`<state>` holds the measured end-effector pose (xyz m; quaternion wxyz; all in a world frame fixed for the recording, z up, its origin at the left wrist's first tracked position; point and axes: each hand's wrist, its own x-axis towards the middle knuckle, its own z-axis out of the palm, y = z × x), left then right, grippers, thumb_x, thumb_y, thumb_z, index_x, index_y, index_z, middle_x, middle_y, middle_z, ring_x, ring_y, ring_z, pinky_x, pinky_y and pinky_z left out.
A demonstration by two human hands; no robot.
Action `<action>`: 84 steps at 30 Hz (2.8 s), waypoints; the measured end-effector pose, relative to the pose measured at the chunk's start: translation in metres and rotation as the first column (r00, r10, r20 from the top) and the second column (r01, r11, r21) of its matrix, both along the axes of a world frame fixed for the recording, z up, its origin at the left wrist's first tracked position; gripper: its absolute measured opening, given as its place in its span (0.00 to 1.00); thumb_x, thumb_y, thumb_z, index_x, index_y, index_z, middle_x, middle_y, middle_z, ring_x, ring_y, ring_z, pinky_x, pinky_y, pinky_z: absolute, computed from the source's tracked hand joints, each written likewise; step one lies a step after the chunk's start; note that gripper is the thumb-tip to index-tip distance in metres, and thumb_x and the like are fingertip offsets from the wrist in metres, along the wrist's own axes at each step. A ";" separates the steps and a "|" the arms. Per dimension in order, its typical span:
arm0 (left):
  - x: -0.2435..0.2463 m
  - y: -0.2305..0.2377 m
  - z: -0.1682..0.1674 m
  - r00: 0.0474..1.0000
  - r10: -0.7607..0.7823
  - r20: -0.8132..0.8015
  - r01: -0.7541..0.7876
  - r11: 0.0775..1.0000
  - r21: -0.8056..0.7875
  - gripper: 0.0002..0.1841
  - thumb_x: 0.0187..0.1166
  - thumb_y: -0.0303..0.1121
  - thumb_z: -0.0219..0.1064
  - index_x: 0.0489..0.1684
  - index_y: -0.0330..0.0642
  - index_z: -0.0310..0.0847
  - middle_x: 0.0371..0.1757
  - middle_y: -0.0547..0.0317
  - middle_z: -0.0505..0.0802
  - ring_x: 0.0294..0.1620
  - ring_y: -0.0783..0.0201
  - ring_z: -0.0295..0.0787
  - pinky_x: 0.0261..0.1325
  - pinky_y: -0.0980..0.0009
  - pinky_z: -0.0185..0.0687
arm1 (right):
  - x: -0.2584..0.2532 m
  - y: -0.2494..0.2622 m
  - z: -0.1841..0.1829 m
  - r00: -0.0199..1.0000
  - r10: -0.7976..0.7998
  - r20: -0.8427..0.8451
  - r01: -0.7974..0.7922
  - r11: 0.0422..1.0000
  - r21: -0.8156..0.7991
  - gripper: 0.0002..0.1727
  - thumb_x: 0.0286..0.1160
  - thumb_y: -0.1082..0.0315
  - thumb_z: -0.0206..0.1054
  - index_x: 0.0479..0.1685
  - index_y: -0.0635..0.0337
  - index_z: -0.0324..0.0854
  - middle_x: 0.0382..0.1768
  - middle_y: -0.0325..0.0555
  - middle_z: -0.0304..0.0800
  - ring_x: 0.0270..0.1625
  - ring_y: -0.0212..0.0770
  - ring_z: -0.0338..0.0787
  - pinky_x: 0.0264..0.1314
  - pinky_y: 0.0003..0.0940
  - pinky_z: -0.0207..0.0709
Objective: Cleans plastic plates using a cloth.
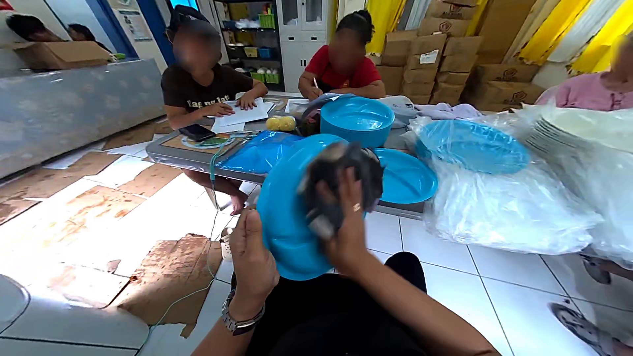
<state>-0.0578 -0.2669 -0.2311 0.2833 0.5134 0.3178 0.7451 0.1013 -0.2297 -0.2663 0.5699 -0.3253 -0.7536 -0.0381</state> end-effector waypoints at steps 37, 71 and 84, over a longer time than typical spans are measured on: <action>0.074 0.156 -0.046 0.422 0.280 -0.862 0.214 0.894 0.395 0.15 0.74 0.36 0.72 0.55 0.41 0.92 0.60 0.48 0.93 0.73 0.43 0.82 0.75 0.45 0.74 | 0.184 0.038 -0.006 0.798 -0.377 0.471 0.419 0.908 0.017 0.21 0.69 0.77 0.63 0.57 0.48 0.93 0.48 0.58 0.94 0.53 0.64 0.92 0.59 0.66 0.79; 0.107 0.168 -0.051 0.499 0.111 -0.860 0.451 0.814 0.366 0.15 0.89 0.38 0.59 0.56 0.46 0.92 0.46 0.55 0.96 0.53 0.57 0.91 0.68 0.59 0.78 | 0.216 -0.022 0.001 0.832 -0.506 -0.226 0.405 0.833 -0.376 0.19 0.64 0.70 0.76 0.49 0.76 0.81 0.44 0.33 0.91 0.49 0.10 0.86 0.59 0.12 0.80; 0.157 0.149 -0.034 0.581 0.359 -0.731 0.358 0.694 0.625 0.12 0.78 0.21 0.64 0.47 0.42 0.94 0.34 0.54 0.94 0.38 0.56 0.89 0.50 0.63 0.81 | 0.186 0.013 -0.044 0.671 -0.684 0.286 0.734 0.667 -0.127 0.24 0.61 0.57 0.64 0.49 0.64 0.93 0.33 0.60 0.94 0.32 0.61 0.92 0.27 0.57 0.76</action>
